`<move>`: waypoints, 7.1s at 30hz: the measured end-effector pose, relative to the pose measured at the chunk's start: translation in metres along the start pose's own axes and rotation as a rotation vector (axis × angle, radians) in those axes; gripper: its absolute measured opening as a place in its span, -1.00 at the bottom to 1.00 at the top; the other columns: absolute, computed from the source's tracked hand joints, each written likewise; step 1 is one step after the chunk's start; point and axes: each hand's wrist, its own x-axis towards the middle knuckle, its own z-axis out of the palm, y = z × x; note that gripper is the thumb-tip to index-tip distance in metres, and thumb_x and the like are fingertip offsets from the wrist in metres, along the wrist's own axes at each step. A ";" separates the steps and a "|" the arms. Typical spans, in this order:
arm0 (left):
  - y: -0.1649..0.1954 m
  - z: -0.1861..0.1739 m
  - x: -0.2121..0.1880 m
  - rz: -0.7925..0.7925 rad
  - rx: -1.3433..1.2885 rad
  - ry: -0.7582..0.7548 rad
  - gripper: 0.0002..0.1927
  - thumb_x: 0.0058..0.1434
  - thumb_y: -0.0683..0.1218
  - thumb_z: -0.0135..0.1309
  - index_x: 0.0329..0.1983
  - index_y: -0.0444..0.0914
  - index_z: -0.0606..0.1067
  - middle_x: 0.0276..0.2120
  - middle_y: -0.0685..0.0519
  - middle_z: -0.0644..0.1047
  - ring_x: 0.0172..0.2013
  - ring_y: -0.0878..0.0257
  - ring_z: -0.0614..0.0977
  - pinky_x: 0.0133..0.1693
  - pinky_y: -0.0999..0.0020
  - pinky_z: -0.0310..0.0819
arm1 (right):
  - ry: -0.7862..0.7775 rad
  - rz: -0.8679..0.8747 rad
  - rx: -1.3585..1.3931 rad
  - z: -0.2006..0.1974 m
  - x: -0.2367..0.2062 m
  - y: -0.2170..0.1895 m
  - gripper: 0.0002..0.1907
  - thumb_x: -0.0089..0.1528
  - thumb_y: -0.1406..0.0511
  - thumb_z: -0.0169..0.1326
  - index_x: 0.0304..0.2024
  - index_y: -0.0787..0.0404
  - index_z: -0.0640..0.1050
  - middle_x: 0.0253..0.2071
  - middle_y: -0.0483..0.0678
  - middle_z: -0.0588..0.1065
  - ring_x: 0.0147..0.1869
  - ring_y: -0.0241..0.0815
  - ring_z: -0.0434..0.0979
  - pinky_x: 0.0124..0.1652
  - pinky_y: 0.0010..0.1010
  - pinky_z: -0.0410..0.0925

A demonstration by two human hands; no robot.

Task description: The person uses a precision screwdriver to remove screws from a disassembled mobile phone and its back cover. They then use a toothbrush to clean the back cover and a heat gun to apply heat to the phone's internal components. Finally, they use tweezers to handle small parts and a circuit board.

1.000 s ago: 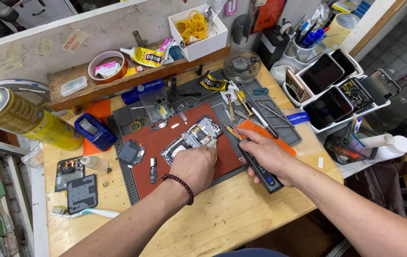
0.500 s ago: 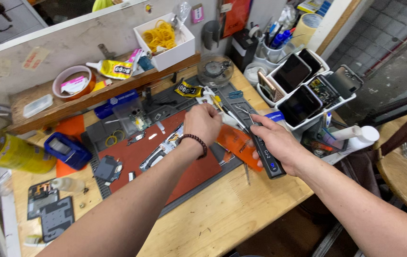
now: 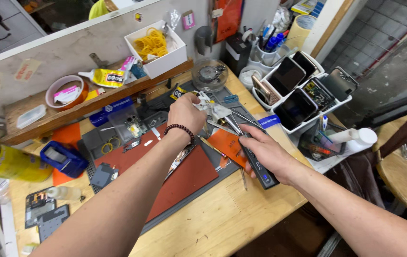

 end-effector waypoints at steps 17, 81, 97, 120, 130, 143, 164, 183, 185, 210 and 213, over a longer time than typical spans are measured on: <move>-0.054 -0.042 -0.072 -0.045 0.353 -0.035 -0.18 -0.08 0.32 0.38 0.10 -0.29 0.51 0.19 -0.18 0.39 0.23 -0.07 0.35 0.20 -0.01 0.27 | -0.092 0.092 -0.370 0.086 -0.012 -0.027 -0.41 0.34 0.17 -0.10 0.44 -0.33 0.25 -0.38 -0.07 0.40 -0.50 -0.23 0.44 -0.55 -0.36 0.37; -0.041 -0.029 -0.060 -0.041 0.468 -0.108 -0.23 0.01 0.33 0.32 0.08 -0.31 0.51 0.11 -0.09 0.44 0.22 0.00 0.37 0.11 -0.09 0.36 | -0.079 0.169 -0.365 0.090 -0.024 -0.019 -0.37 0.36 0.17 -0.14 0.50 -0.25 0.13 -0.42 -0.07 0.35 -0.54 -0.26 0.41 -0.57 -0.40 0.39; -0.045 -0.027 -0.058 -0.047 0.454 -0.090 -0.25 0.01 0.30 0.32 0.09 -0.30 0.51 0.13 -0.10 0.43 0.24 -0.01 0.36 0.15 -0.09 0.34 | -0.078 0.127 -0.314 0.099 -0.010 -0.020 -0.41 0.37 0.17 -0.14 0.47 -0.24 0.19 -0.40 -0.06 0.35 -0.55 -0.22 0.40 -0.57 -0.36 0.37; -0.043 -0.034 -0.061 -0.015 0.462 -0.120 -0.19 0.00 0.37 0.33 0.10 -0.30 0.50 0.12 -0.09 0.44 0.23 0.01 0.36 0.13 -0.07 0.34 | -0.091 0.011 -0.484 0.081 -0.009 -0.003 -0.39 0.34 0.18 -0.10 0.46 -0.19 0.21 -0.34 -0.06 0.46 -0.55 -0.20 0.46 -0.54 -0.30 0.43; -0.048 -0.031 -0.060 0.007 0.466 -0.092 -0.16 -0.01 0.42 0.29 0.09 -0.30 0.50 0.11 -0.10 0.44 0.21 0.00 0.37 0.12 -0.07 0.35 | -0.110 0.044 -0.386 0.088 -0.001 -0.010 -0.39 0.34 0.19 -0.09 0.47 -0.22 0.21 -0.39 -0.05 0.39 -0.57 -0.23 0.41 -0.57 -0.35 0.38; -0.052 -0.028 -0.056 0.001 0.453 -0.075 -0.21 -0.02 0.33 0.35 0.07 -0.31 0.49 0.11 -0.09 0.44 0.22 0.00 0.36 0.15 -0.07 0.33 | -0.124 0.049 -0.434 0.094 0.008 -0.021 -0.37 0.35 0.19 -0.13 0.48 -0.23 0.17 -0.37 -0.07 0.39 -0.55 -0.24 0.42 -0.56 -0.36 0.38; -0.060 -0.027 -0.059 0.045 0.385 -0.029 -0.21 -0.10 0.31 0.39 0.04 -0.29 0.52 0.09 -0.10 0.44 0.22 -0.01 0.35 0.15 -0.04 0.28 | -0.107 0.036 -0.437 0.096 0.009 -0.022 -0.38 0.33 0.18 -0.08 0.46 -0.23 0.22 -0.39 -0.07 0.40 -0.56 -0.23 0.42 -0.56 -0.32 0.38; -0.065 -0.053 -0.075 -0.120 0.382 -0.142 -0.17 -0.09 0.25 0.43 0.12 -0.32 0.46 0.10 -0.08 0.44 0.23 0.01 0.37 0.17 0.00 0.34 | -0.214 0.028 -0.650 0.080 0.033 -0.055 -0.42 0.34 0.15 -0.07 0.44 -0.28 0.27 -0.45 -0.10 0.38 -0.57 -0.25 0.41 -0.60 -0.35 0.34; -0.065 -0.053 -0.075 -0.115 0.393 -0.138 -0.17 -0.09 0.24 0.44 0.13 -0.32 0.46 0.11 -0.08 0.43 0.24 0.00 0.36 0.17 -0.01 0.34 | -0.233 0.015 -0.699 0.075 0.036 -0.061 -0.43 0.34 0.14 -0.06 0.43 -0.30 0.28 -0.45 -0.10 0.40 -0.57 -0.24 0.41 -0.58 -0.37 0.34; -0.072 -0.057 -0.076 -0.175 0.304 -0.063 -0.20 -0.15 0.16 0.48 0.11 -0.28 0.49 0.07 -0.03 0.46 0.19 0.05 0.38 0.18 -0.01 0.27 | -0.639 0.113 -0.977 0.054 0.115 -0.141 -0.43 0.29 0.17 0.01 0.37 -0.34 0.40 -0.50 -0.11 0.43 -0.63 -0.31 0.36 -0.65 -0.46 0.30; -0.072 -0.057 -0.077 -0.182 0.299 -0.059 -0.22 -0.15 0.16 0.48 0.09 -0.28 0.49 0.07 -0.02 0.46 0.18 0.05 0.38 0.17 -0.01 0.27 | -0.662 0.127 -0.966 0.054 0.121 -0.143 -0.43 0.28 0.18 0.00 0.37 -0.35 0.39 -0.47 -0.10 0.46 -0.65 -0.31 0.35 -0.67 -0.47 0.29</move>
